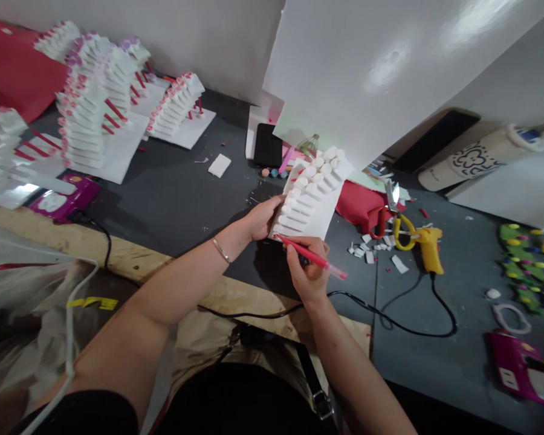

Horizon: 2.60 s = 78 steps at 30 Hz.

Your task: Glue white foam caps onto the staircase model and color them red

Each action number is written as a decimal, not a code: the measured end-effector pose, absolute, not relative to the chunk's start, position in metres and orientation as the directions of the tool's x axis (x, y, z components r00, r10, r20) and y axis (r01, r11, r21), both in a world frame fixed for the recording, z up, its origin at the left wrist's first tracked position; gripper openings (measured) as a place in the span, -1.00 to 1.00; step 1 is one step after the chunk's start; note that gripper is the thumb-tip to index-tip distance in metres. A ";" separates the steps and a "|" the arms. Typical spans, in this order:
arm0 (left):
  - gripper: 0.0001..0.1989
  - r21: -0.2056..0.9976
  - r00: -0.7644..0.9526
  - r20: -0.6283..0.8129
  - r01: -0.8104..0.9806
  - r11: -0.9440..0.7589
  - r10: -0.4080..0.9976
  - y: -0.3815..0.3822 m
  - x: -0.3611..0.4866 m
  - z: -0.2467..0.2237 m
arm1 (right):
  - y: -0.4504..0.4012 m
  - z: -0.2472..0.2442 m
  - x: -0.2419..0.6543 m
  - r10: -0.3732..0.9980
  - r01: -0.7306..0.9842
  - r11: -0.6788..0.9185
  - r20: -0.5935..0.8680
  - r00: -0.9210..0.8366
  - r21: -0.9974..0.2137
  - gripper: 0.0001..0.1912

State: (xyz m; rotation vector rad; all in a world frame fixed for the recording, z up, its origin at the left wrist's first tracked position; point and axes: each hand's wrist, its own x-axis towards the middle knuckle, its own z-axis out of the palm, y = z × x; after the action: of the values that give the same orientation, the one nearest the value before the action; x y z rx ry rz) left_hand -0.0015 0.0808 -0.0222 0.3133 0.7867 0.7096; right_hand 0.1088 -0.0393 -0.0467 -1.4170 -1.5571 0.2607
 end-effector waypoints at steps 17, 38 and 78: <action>-0.68 0.520 0.509 -0.517 -0.452 0.724 0.689 0.084 -0.004 -0.022 | -0.042 -0.047 0.111 0.842 0.652 0.329 0.525 0.126 -0.683 -0.88; -0.65 0.500 0.555 -0.473 -0.470 0.727 0.684 0.086 -0.005 -0.026 | -0.041 -0.048 0.110 0.839 0.648 0.354 0.535 0.099 -0.675 -0.91; -0.68 0.518 0.537 -0.490 -0.454 0.725 0.687 0.084 -0.005 -0.026 | -0.039 -0.048 0.110 0.843 0.654 0.307 0.517 0.152 -0.692 -0.88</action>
State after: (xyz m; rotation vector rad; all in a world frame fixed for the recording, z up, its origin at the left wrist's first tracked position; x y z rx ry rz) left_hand -0.0046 0.0842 -0.0259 0.3503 0.7322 0.6949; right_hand 0.1104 -0.0393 -0.0483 -1.4120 -1.5658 0.2350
